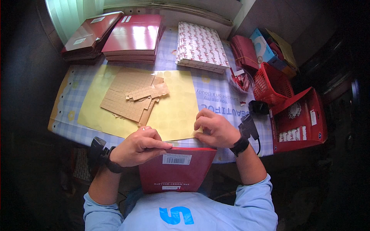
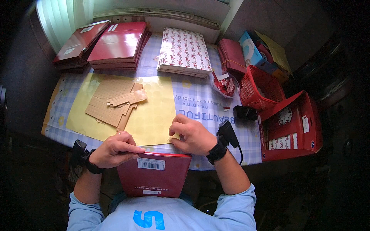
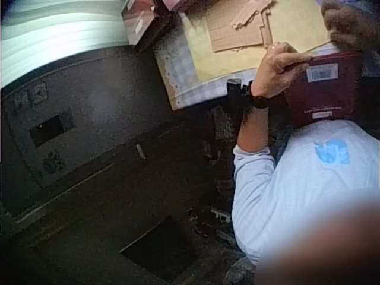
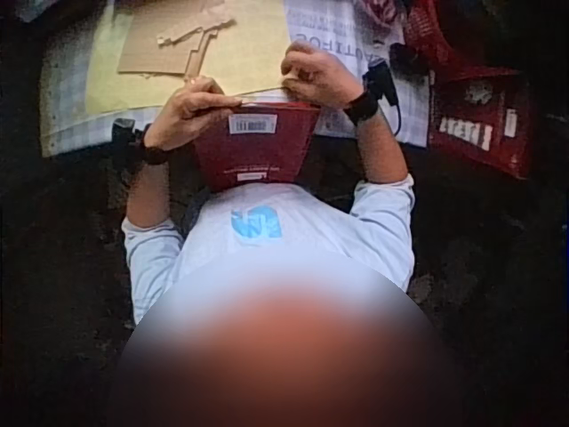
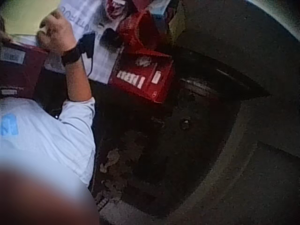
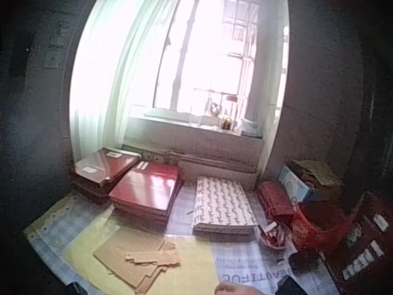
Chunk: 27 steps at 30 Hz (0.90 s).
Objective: Assemble a red cardboard wallet-packaging display or box from a flat sheet.
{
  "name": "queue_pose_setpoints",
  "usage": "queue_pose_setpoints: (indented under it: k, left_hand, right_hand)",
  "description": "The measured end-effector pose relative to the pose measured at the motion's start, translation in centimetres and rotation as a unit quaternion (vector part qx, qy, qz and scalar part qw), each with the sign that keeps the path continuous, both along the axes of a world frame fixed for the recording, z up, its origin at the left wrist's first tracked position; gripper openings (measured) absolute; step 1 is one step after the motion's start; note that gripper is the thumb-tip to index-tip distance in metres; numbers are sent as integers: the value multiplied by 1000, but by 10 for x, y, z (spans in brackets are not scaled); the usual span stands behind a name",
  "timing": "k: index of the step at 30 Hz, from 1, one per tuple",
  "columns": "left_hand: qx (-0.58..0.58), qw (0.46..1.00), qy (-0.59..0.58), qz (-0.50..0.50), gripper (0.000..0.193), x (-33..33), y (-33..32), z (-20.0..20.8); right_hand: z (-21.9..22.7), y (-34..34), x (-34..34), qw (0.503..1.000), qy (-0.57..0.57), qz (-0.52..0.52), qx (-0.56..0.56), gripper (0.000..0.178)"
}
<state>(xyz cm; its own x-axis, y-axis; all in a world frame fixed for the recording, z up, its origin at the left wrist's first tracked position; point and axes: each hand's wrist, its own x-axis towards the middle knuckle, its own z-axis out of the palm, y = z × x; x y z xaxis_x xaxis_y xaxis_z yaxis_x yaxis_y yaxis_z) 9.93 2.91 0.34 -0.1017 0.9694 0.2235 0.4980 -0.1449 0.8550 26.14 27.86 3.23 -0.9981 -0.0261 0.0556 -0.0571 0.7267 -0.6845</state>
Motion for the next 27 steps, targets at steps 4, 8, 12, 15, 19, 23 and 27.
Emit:
queue_pose_setpoints:
  k: [4, 8, 12, 15, 19, 23, 27]
  left_hand:
    - [5, 1000, -6, -2, 27, 0, 0, 0]
    - [11, 1000, -10, 0, 27, 0, 0, -2]
    - [7, 1000, -8, 0, 28, 0, 0, 1]
    - [2, 1000, -9, -1, 27, 0, 0, 2]
    - [5, 1000, -1, 0, 28, -1, 0, 2]
    - [15, 1000, -3, -3, 29, 0, 0, 2]
    - [8, 1000, 1, -4, 30, -2, -1, 2]
  right_hand:
    - [0, 2, 0, 1000, 0, -2, -1, 21]
    - [5, 1, -3, 999, -23, -23, 2, 21]
    - [4, 4, -9, 999, -33, -8, 15, 20]
    - [3, 7, -17, 999, -47, 16, 16, 17]
    - [5, 10, -26, 996, -62, 47, 36, 13]
    - [5, 12, -29, 994, -79, 61, 44, 13]
    - [5, 10, -30, 992, -75, 72, 64, 11]
